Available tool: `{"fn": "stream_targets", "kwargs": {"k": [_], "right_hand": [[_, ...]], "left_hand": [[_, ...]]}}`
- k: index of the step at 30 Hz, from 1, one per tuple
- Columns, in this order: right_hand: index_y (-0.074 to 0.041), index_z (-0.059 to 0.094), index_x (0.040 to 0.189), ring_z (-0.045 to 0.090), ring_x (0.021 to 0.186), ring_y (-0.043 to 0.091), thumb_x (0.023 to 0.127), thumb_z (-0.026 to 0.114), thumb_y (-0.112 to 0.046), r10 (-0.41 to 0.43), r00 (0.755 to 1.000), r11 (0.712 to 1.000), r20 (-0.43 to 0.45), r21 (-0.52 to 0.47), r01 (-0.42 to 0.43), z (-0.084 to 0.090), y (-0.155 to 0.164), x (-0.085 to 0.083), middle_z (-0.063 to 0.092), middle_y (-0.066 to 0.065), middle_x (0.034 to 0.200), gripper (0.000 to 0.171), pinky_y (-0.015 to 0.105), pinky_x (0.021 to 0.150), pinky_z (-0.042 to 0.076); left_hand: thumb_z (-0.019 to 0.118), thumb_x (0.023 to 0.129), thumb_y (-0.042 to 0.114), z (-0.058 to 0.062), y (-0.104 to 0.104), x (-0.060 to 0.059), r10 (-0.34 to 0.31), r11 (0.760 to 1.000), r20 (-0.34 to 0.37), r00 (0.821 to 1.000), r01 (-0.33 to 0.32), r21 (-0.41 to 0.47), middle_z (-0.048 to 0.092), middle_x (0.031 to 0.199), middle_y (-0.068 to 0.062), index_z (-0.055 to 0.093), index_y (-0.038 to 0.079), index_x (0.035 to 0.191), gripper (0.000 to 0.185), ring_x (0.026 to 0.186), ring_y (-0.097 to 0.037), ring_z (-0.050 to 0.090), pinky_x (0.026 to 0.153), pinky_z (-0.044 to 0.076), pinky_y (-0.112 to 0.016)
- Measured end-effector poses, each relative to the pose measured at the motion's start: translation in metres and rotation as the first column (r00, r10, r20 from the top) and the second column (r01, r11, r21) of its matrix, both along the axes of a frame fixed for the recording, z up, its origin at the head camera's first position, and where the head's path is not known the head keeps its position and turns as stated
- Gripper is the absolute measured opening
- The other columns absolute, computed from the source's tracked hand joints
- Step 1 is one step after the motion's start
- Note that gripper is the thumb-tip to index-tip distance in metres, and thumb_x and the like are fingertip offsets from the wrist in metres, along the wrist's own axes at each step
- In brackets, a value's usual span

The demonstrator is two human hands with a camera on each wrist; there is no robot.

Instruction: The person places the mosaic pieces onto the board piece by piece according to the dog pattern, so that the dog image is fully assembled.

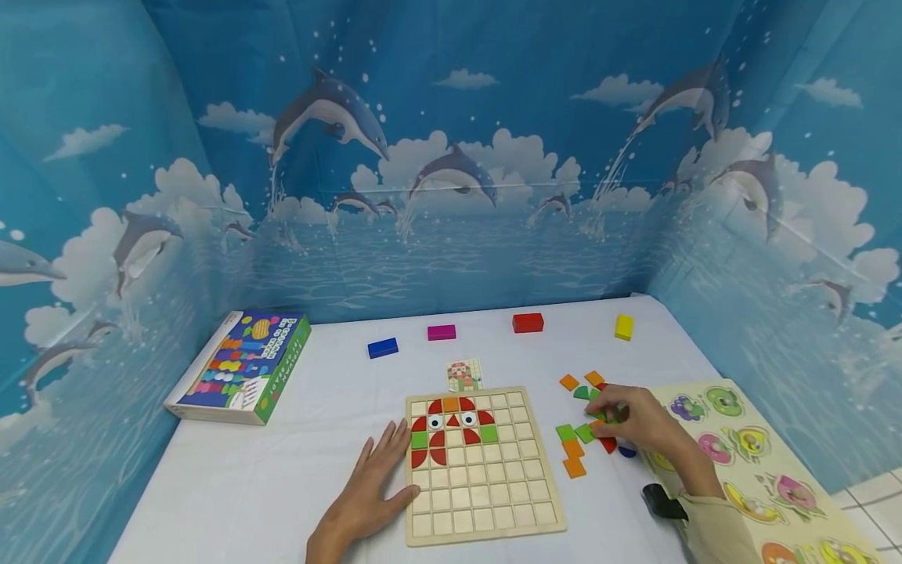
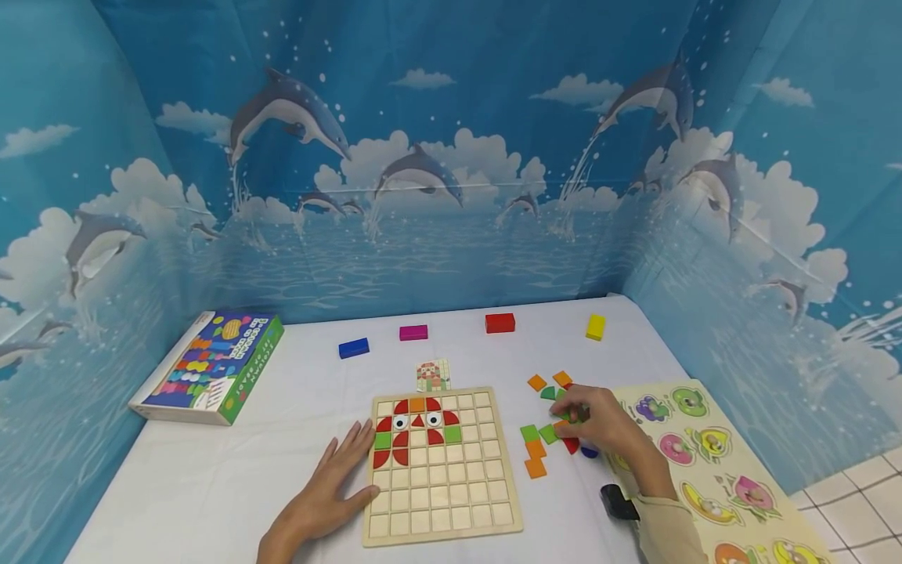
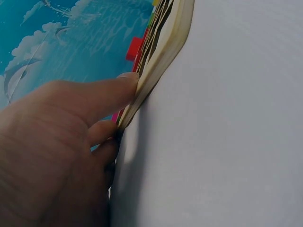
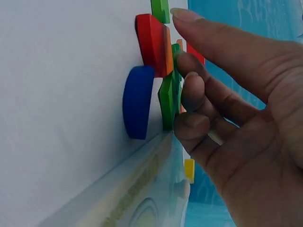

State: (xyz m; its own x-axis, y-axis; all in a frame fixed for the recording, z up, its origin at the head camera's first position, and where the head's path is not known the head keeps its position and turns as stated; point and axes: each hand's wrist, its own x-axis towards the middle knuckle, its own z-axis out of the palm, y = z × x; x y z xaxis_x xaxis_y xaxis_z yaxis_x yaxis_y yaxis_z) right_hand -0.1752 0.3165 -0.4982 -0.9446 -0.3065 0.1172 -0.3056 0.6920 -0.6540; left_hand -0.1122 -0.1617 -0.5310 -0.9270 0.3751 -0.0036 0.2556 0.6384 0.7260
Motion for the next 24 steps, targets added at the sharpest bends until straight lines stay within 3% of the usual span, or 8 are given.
{"fn": "stream_targets", "kwargs": {"k": [12, 19, 24], "right_hand": [[0.002, 0.079, 0.112, 0.055, 0.080, 0.021, 0.086, 0.090, -0.006, -0.189, 0.980, 0.980, -0.057, 0.056, 0.193, -0.002, -0.024, -0.040, 0.067, 0.005, 0.089, 0.029, 0.020, 0.065, 0.050], [0.004, 0.078, 0.114, 0.060, 0.087, 0.025, 0.089, 0.089, -0.009, -0.273, 0.962, 0.956, -0.025, 0.105, 0.274, -0.007, -0.034, -0.050, 0.070, 0.012, 0.099, 0.030, 0.036, 0.081, 0.060], [0.006, 0.078, 0.111, 0.059, 0.088, 0.028, 0.091, 0.086, -0.006, -0.291, 0.957, 0.951, 0.006, 0.112, 0.288, -0.006, -0.040, -0.053, 0.068, 0.014, 0.098, 0.026, 0.040, 0.082, 0.060]], "left_hand": [[0.081, 0.097, 0.028, -0.001, 0.000, 0.000, 0.004, 1.000, 0.001, 1.000, -0.004, -0.006, 0.026, 0.179, -0.002, 0.033, 0.013, 0.171, 0.089, 0.167, -0.032, 0.012, 0.135, 0.002, -0.059], [0.081, 0.097, 0.028, 0.002, 0.001, 0.000, 0.000, 1.000, 0.005, 1.000, 0.000, -0.006, 0.024, 0.179, 0.001, 0.031, 0.014, 0.171, 0.090, 0.168, -0.030, 0.010, 0.134, 0.001, -0.055], [0.081, 0.097, 0.028, 0.002, 0.000, 0.000, 0.005, 1.000, 0.010, 1.000, -0.005, -0.015, 0.024, 0.179, 0.001, 0.032, 0.014, 0.171, 0.090, 0.168, -0.031, 0.011, 0.135, 0.002, -0.056]]}}
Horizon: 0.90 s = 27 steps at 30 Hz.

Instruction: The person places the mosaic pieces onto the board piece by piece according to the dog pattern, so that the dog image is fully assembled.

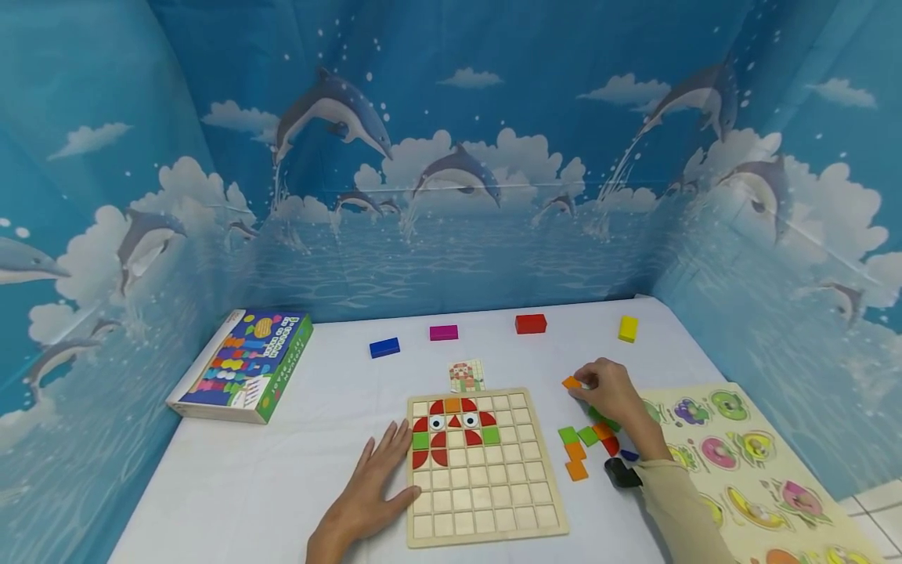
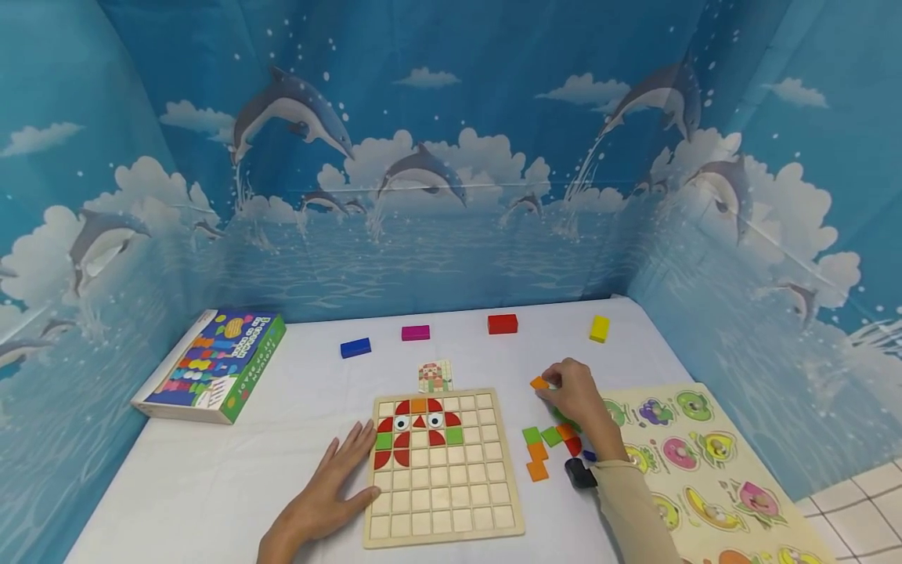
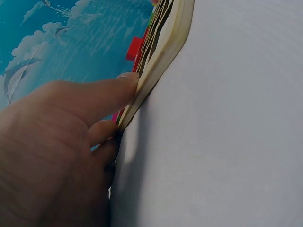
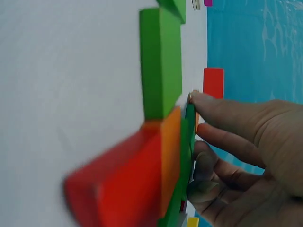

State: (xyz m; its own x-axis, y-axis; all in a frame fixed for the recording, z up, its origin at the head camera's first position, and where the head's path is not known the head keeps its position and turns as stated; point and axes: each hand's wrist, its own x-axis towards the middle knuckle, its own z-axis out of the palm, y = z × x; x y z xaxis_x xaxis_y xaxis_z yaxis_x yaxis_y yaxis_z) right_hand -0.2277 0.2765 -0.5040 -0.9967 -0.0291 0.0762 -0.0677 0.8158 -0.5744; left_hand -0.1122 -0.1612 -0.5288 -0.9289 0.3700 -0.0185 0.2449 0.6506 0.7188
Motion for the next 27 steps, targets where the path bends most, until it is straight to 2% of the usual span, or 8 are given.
{"fn": "stream_targets", "kwargs": {"k": [10, 13, 17, 22, 27], "right_hand": [[0.004, 0.073, 0.109, 0.058, 0.090, 0.029, 0.094, 0.083, -0.007, -0.039, 0.995, 0.999, 0.094, 0.009, 0.038, 0.004, -0.008, 0.000, 0.065, 0.015, 0.097, 0.022, 0.039, 0.082, 0.056], [0.001, 0.071, 0.107, 0.058, 0.088, 0.027, 0.093, 0.084, -0.008, -0.034, 0.995, 0.999, 0.099, 0.015, 0.033, 0.004, -0.009, 0.001, 0.065, 0.011, 0.093, 0.021, 0.039, 0.081, 0.056], [-0.001, 0.073, 0.103, 0.059, 0.082, 0.024, 0.093, 0.084, -0.004, -0.009, 0.998, 1.000, 0.058, 0.015, 0.009, 0.006, -0.012, 0.002, 0.068, 0.008, 0.088, 0.015, 0.037, 0.077, 0.057], [-0.002, 0.078, 0.100, 0.060, 0.079, 0.020, 0.093, 0.081, 0.000, 0.072, 0.997, 0.997, -0.015, -0.027, -0.072, 0.013, -0.023, 0.006, 0.072, 0.004, 0.087, 0.008, 0.032, 0.074, 0.059], [-0.004, 0.079, 0.093, 0.060, 0.077, 0.016, 0.091, 0.083, 0.001, 0.220, 0.971, 0.969, -0.095, -0.091, -0.229, 0.023, -0.043, 0.012, 0.072, -0.001, 0.082, 0.007, 0.024, 0.068, 0.056]], "left_hand": [[0.081, 0.097, 0.031, 0.000, 0.001, 0.000, -0.002, 1.000, 0.004, 1.000, 0.002, -0.003, 0.024, 0.179, 0.000, 0.031, 0.015, 0.172, 0.090, 0.168, -0.031, 0.010, 0.135, 0.001, -0.057], [0.081, 0.097, 0.031, 0.000, 0.001, 0.000, 0.000, 1.000, 0.000, 1.000, 0.000, -0.004, 0.025, 0.179, 0.000, 0.032, 0.016, 0.171, 0.090, 0.168, -0.031, 0.010, 0.135, 0.001, -0.058], [0.080, 0.098, 0.030, -0.001, 0.000, -0.001, -0.008, 1.000, -0.007, 1.000, 0.008, -0.003, 0.025, 0.179, -0.002, 0.031, 0.015, 0.171, 0.090, 0.168, -0.032, 0.011, 0.135, 0.002, -0.060], [0.080, 0.098, 0.029, -0.002, 0.000, -0.002, -0.006, 1.000, 0.003, 1.000, 0.006, -0.016, 0.024, 0.179, -0.001, 0.030, 0.015, 0.172, 0.090, 0.168, -0.030, 0.010, 0.135, 0.001, -0.057], [0.080, 0.098, 0.030, -0.001, 0.000, -0.001, -0.007, 1.000, -0.009, 1.000, 0.007, -0.020, 0.024, 0.179, 0.000, 0.031, 0.015, 0.172, 0.090, 0.168, -0.030, 0.010, 0.135, 0.001, -0.056]]}}
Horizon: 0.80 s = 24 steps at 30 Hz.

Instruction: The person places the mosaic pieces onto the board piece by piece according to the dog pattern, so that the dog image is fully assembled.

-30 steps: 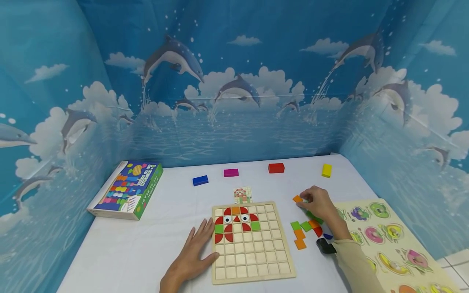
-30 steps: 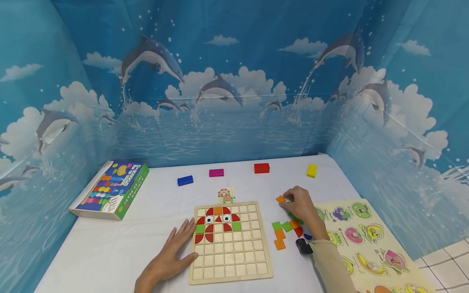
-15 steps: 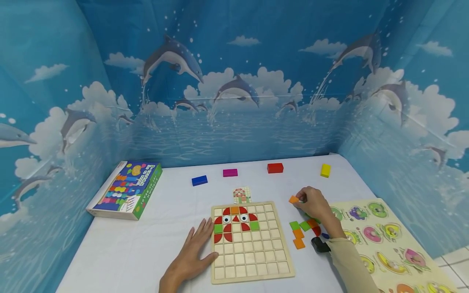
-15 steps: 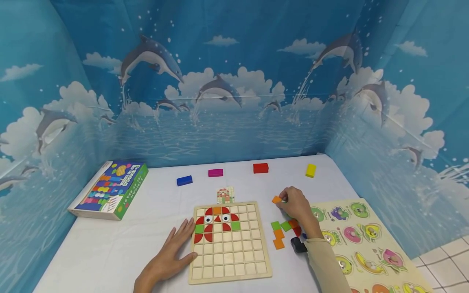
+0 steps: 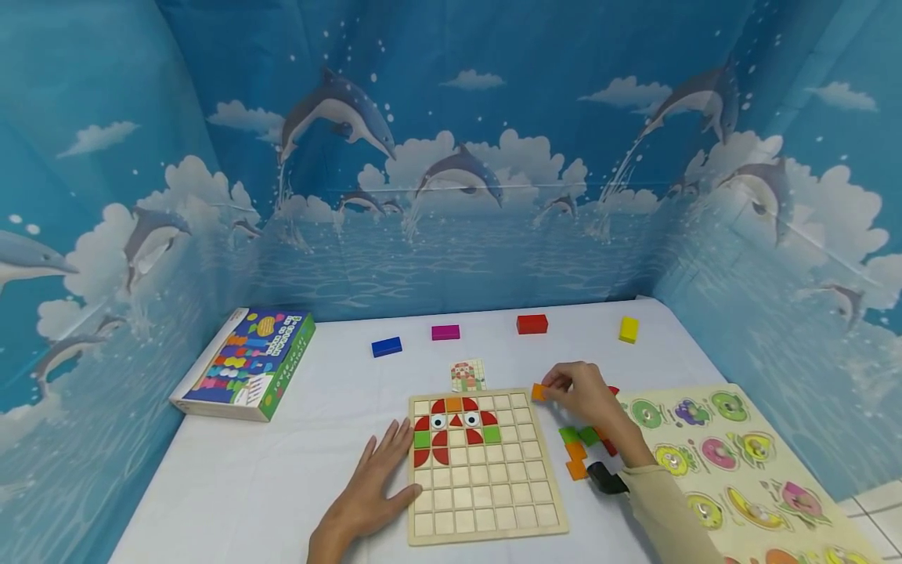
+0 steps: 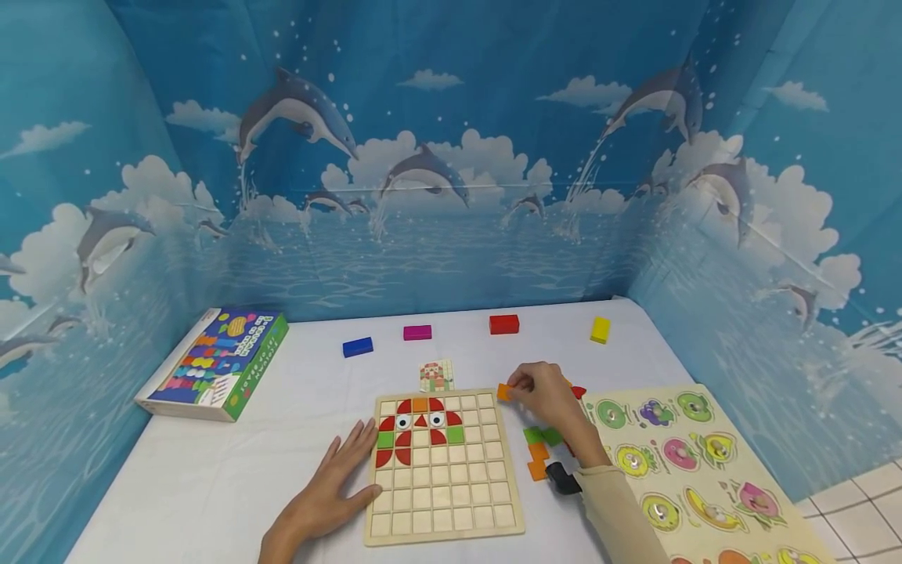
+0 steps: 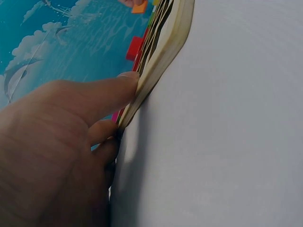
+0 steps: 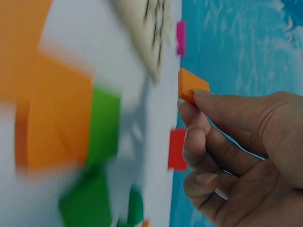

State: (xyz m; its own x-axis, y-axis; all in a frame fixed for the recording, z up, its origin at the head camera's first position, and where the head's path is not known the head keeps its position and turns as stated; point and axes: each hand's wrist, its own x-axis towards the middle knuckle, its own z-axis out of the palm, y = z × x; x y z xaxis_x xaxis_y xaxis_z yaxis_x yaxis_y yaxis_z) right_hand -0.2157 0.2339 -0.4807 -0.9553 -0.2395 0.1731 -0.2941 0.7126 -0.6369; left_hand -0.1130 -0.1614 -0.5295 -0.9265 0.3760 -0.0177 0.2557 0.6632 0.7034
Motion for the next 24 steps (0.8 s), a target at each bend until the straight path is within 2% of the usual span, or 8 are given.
{"fn": "stream_targets", "kwargs": {"k": [8, 15, 20, 24], "right_hand": [[-0.010, 0.083, 0.093, 0.059, 0.074, 0.010, 0.093, 0.084, -0.005, 0.202, 0.977, 0.978, 0.066, -0.070, -0.198, 0.009, -0.042, 0.017, 0.074, -0.008, 0.082, 0.005, 0.024, 0.066, 0.053], [-0.008, 0.084, 0.090, 0.060, 0.071, 0.004, 0.092, 0.086, -0.007, 0.351, 0.934, 0.928, 0.064, -0.155, -0.338, 0.004, -0.076, 0.029, 0.078, -0.006, 0.085, 0.002, 0.022, 0.063, 0.056], [-0.009, 0.085, 0.088, 0.060, 0.071, 0.002, 0.091, 0.087, -0.006, 0.406, 0.912, 0.905, 0.063, -0.170, -0.391, -0.001, -0.097, 0.037, 0.077, -0.008, 0.082, 0.004, 0.022, 0.063, 0.056], [-0.008, 0.084, 0.086, 0.059, 0.070, 0.001, 0.092, 0.085, -0.002, 0.405, 0.910, 0.909, 0.088, -0.150, -0.389, -0.007, -0.110, 0.040, 0.076, -0.009, 0.080, 0.008, 0.021, 0.063, 0.055]], "left_hand": [[0.080, 0.098, 0.029, 0.000, 0.001, -0.001, -0.003, 1.000, -0.001, 1.000, 0.003, 0.013, 0.024, 0.179, -0.001, 0.031, 0.013, 0.171, 0.089, 0.168, -0.031, 0.011, 0.135, 0.002, -0.057], [0.081, 0.097, 0.029, 0.000, 0.001, 0.000, 0.000, 1.000, 0.001, 1.000, 0.000, 0.007, 0.024, 0.179, -0.001, 0.032, 0.014, 0.171, 0.090, 0.168, -0.031, 0.010, 0.135, 0.002, -0.058], [0.081, 0.097, 0.030, 0.001, 0.000, 0.000, -0.003, 1.000, -0.001, 1.000, 0.003, 0.018, 0.025, 0.179, -0.002, 0.032, 0.014, 0.171, 0.090, 0.168, -0.032, 0.011, 0.135, 0.002, -0.060], [0.081, 0.097, 0.031, -0.001, 0.000, 0.000, -0.006, 0.999, -0.007, 1.000, 0.006, 0.049, 0.026, 0.179, -0.004, 0.033, 0.015, 0.171, 0.089, 0.167, -0.034, 0.011, 0.135, 0.000, -0.059]]}}
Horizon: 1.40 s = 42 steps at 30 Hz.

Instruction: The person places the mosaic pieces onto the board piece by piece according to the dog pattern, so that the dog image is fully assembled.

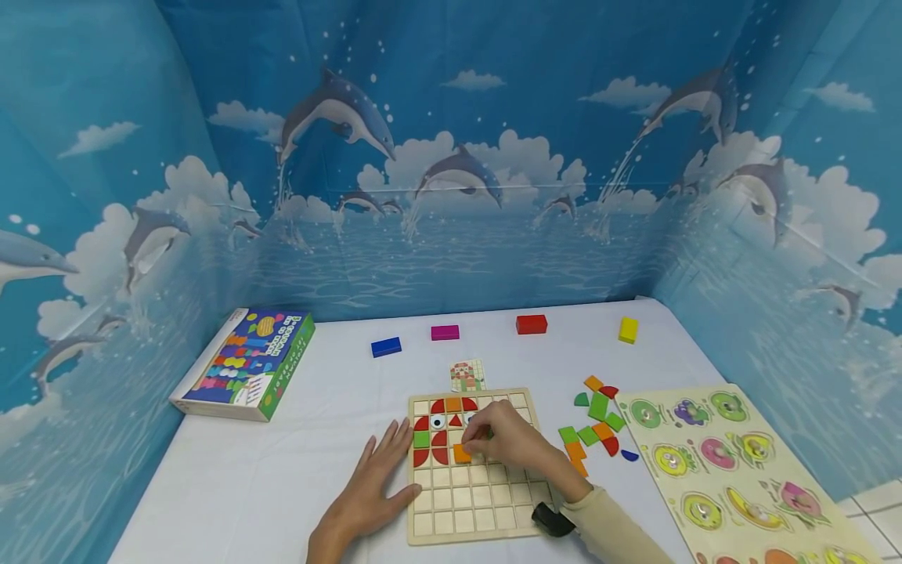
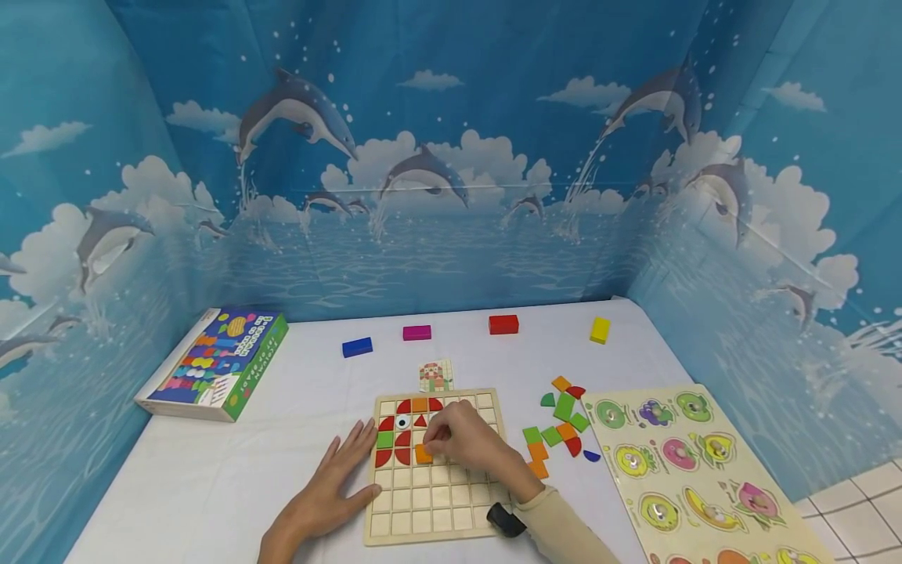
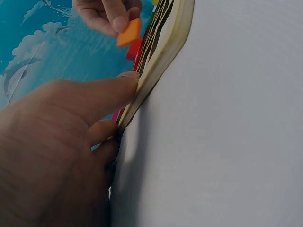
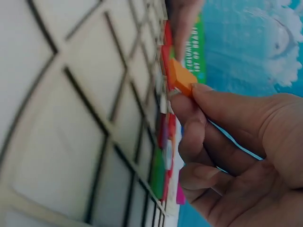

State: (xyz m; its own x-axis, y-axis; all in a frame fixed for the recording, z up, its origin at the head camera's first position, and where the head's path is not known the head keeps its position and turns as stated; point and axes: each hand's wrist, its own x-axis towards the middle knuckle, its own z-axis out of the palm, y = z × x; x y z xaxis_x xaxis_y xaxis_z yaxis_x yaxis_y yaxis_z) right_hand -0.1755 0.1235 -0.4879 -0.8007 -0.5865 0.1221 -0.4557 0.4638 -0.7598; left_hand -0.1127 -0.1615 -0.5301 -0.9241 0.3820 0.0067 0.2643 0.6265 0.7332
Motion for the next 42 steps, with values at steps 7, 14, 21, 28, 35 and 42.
{"fn": "stream_targets", "kwargs": {"k": [7, 14, 21, 28, 35, 42], "right_hand": [[-0.005, 0.084, 0.087, 0.059, 0.071, 0.002, 0.092, 0.084, 0.001, -0.012, 1.000, 1.000, -0.009, 0.026, 0.012, -0.005, -0.010, 0.004, 0.076, -0.005, 0.080, 0.008, 0.021, 0.065, 0.056], [-0.006, 0.086, 0.085, 0.060, 0.074, 0.002, 0.089, 0.086, 0.001, -0.017, 0.997, 0.998, -0.072, 0.055, 0.021, -0.005, -0.013, 0.005, 0.077, -0.004, 0.081, 0.008, 0.021, 0.065, 0.055], [-0.004, 0.083, 0.103, 0.052, 0.066, 0.004, 0.091, 0.087, -0.007, -0.069, 0.991, 0.994, -0.114, 0.081, 0.079, -0.007, -0.015, -0.002, 0.064, -0.009, 0.074, 0.013, 0.020, 0.058, 0.048], [-0.002, 0.079, 0.116, 0.048, 0.063, 0.006, 0.090, 0.090, -0.015, -0.082, 0.987, 0.980, -0.136, 0.167, 0.105, -0.011, -0.017, -0.010, 0.054, -0.009, 0.071, 0.032, 0.021, 0.056, 0.042], [0.000, 0.078, 0.117, 0.046, 0.061, 0.004, 0.090, 0.089, -0.014, -0.056, 0.988, 0.980, -0.145, 0.180, 0.082, -0.010, -0.018, -0.014, 0.053, -0.009, 0.069, 0.032, 0.022, 0.057, 0.042], [0.000, 0.077, 0.116, 0.048, 0.061, 0.002, 0.090, 0.089, -0.012, -0.053, 0.992, 0.987, -0.114, 0.146, 0.070, -0.008, -0.018, -0.014, 0.055, -0.010, 0.069, 0.031, 0.022, 0.060, 0.046]], "left_hand": [[0.080, 0.098, 0.031, -0.002, -0.001, 0.000, 0.000, 1.000, 0.008, 1.000, 0.000, 0.003, 0.026, 0.179, -0.004, 0.033, 0.015, 0.171, 0.088, 0.167, -0.034, 0.011, 0.136, -0.002, -0.055], [0.079, 0.099, 0.033, 0.003, 0.000, 0.000, 0.001, 0.999, 0.015, 1.000, 0.000, -0.052, 0.024, 0.179, -0.001, 0.032, 0.015, 0.171, 0.088, 0.168, -0.032, 0.011, 0.135, 0.002, -0.062], [0.080, 0.098, 0.032, 0.002, 0.000, 0.000, 0.004, 0.999, 0.002, 1.000, -0.004, -0.046, 0.025, 0.179, -0.001, 0.034, 0.015, 0.171, 0.088, 0.167, -0.032, 0.012, 0.135, 0.003, -0.062], [0.080, 0.097, 0.029, 0.000, 0.000, 0.000, -0.008, 0.999, -0.004, 1.000, 0.008, -0.034, 0.025, 0.179, -0.005, 0.034, 0.012, 0.170, 0.088, 0.167, -0.035, 0.012, 0.134, 0.004, -0.063], [0.080, 0.098, 0.030, 0.000, -0.001, 0.000, -0.004, 1.000, -0.002, 1.000, 0.004, -0.020, 0.025, 0.179, -0.003, 0.034, 0.013, 0.170, 0.088, 0.167, -0.034, 0.012, 0.136, 0.000, -0.057], [0.079, 0.099, 0.031, 0.002, -0.001, -0.001, -0.009, 0.999, 0.002, 1.000, 0.009, -0.043, 0.024, 0.179, -0.003, 0.032, 0.012, 0.171, 0.088, 0.167, -0.032, 0.011, 0.135, 0.002, -0.059]]}}
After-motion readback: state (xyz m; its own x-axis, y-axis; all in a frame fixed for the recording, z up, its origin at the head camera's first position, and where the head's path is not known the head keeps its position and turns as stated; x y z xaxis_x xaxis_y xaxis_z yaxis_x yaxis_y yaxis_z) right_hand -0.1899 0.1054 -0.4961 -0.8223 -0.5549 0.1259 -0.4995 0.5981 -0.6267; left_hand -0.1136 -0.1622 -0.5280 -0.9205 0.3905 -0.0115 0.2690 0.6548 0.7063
